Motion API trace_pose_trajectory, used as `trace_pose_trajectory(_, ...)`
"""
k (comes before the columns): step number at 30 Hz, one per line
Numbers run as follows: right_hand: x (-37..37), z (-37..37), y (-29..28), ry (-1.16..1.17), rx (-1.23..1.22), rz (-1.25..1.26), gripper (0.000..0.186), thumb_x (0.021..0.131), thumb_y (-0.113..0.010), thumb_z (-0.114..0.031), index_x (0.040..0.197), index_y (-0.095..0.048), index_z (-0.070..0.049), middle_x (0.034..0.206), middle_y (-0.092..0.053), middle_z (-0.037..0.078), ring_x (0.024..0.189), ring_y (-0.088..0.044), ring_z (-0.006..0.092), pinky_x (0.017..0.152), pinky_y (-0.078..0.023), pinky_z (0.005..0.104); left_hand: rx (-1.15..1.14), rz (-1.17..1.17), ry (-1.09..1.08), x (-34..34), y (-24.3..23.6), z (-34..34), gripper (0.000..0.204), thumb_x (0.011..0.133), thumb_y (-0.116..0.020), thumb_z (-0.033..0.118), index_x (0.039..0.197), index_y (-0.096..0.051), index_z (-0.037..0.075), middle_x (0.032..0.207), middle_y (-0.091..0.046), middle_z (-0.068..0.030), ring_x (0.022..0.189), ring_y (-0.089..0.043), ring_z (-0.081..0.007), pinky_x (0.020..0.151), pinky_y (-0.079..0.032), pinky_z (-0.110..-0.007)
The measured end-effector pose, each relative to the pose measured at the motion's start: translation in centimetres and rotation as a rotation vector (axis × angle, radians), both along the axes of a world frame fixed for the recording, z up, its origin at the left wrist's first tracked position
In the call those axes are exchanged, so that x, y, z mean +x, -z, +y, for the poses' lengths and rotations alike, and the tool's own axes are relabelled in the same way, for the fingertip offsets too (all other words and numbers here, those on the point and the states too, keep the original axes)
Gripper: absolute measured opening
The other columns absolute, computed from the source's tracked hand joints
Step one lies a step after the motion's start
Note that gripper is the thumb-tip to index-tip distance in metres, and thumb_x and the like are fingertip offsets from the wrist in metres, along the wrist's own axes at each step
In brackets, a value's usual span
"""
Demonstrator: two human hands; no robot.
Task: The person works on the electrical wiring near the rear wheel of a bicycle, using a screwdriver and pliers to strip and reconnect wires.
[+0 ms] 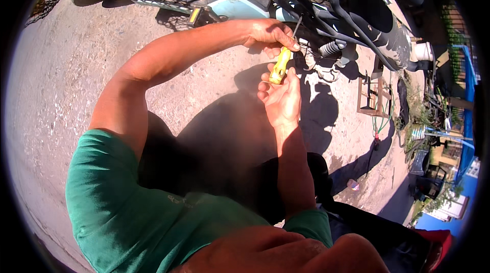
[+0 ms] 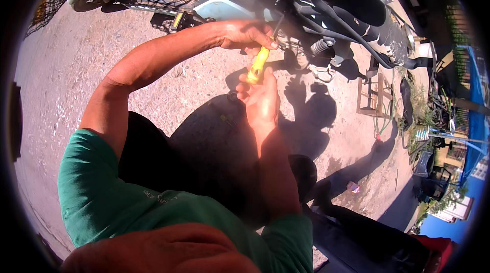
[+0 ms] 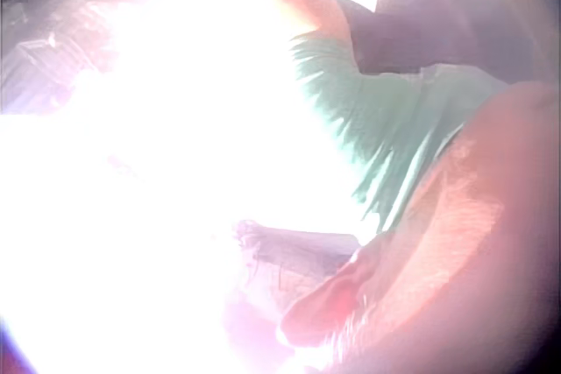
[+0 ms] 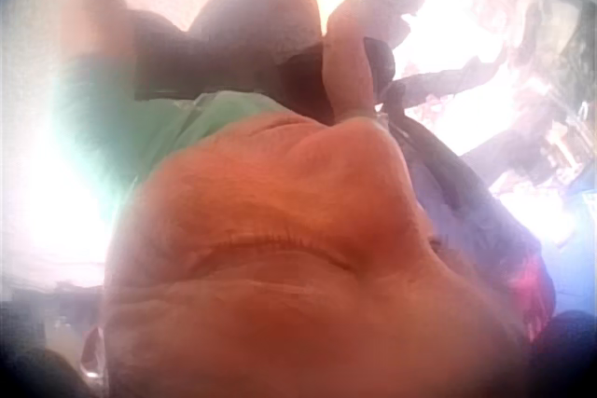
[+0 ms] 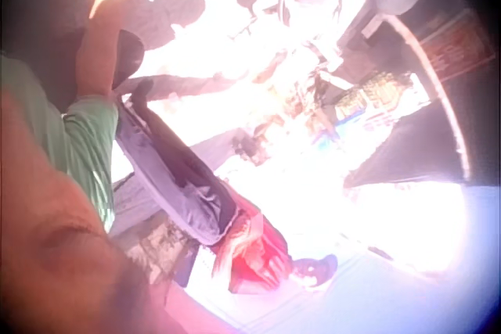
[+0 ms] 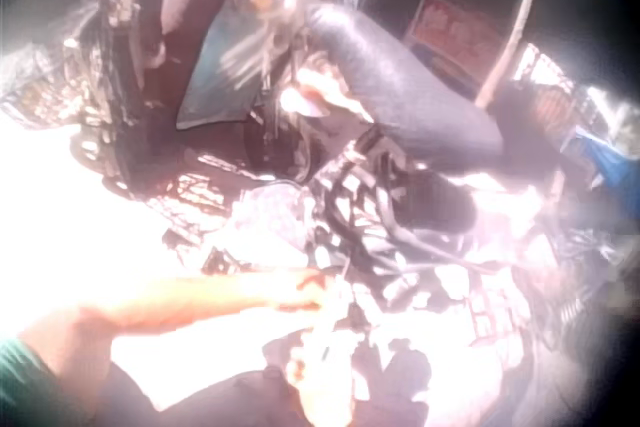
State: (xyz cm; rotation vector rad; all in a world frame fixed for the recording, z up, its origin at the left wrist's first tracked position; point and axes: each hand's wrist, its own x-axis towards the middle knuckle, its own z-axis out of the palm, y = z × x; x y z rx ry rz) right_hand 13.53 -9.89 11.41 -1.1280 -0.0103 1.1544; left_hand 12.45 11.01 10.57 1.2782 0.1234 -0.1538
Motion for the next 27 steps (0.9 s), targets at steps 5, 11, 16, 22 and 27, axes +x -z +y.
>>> trace_pose_trajectory(5,0.1,0.1,0.5,-0.071,0.166,0.105,0.041,0.096,-0.056,-0.043,0.117,-0.059,-0.007,0.095,-0.064,0.007,0.08,-0.058,0.019,0.073,-0.046,0.032,-0.098,0.0,0.0,-0.7,0.1,0.9,0.028,0.088,-0.074,0.029,0.092,-0.06,0.005,0.075,-0.06,-0.0006,0.061,-0.054,-0.0082,0.053,-0.042,-0.023)
trace_pose_trajectory(11,-0.3,0.4,0.6,0.052,0.074,-0.322,0.023,0.093,-0.069,-0.03,0.1,-0.057,-0.011,0.083,-0.057,-0.002,0.069,-0.051,0.0085,0.064,-0.04,0.024,-0.145,0.034,0.104,-0.2,0.0,1.0,0.024,0.09,-0.072,0.029,0.09,-0.065,0.006,0.073,-0.061,-0.0026,0.055,-0.049,-0.0078,0.049,-0.038,-0.021)
trace_pose_trajectory(16,-0.6,0.1,0.1,0.015,0.011,-0.153,0.042,0.097,-0.057,-0.045,0.116,-0.057,-0.008,0.089,-0.061,0.003,0.072,-0.056,0.0148,0.07,-0.044,0.0297,-0.108,0.001,0.006,-0.3,-0.1,0.3,0.016,0.089,-0.071,0.022,0.091,-0.064,0.007,0.071,-0.061,0.0003,0.056,-0.053,-0.0068,0.049,-0.037,-0.021)
trace_pose_trajectory(22,-0.1,0.0,0.1,0.005,0.099,-0.069,0.032,0.1,-0.053,-0.036,0.113,-0.059,-0.007,0.09,-0.063,0.005,0.072,-0.055,0.0147,0.068,-0.044,0.0286,-0.164,-0.008,-0.009,-0.4,0.0,0.2,0.032,0.089,-0.069,0.031,0.104,-0.06,0.003,0.078,-0.06,-0.0028,0.057,-0.052,-0.0082,0.053,-0.04,-0.026)
trace_pose_trajectory(27,0.6,0.0,1.7,-0.004,0.018,-0.437,0.031,0.099,-0.058,-0.034,0.111,-0.057,-0.006,0.085,-0.061,0.004,0.067,-0.053,0.0112,0.061,-0.041,0.0266,-0.013,0.023,-0.038,-0.7,-0.7,-0.1,0.029,0.089,-0.072,0.031,0.09,-0.058,0.005,0.071,-0.057,-0.0024,0.055,-0.049,-0.0082,0.052,-0.036,-0.025)
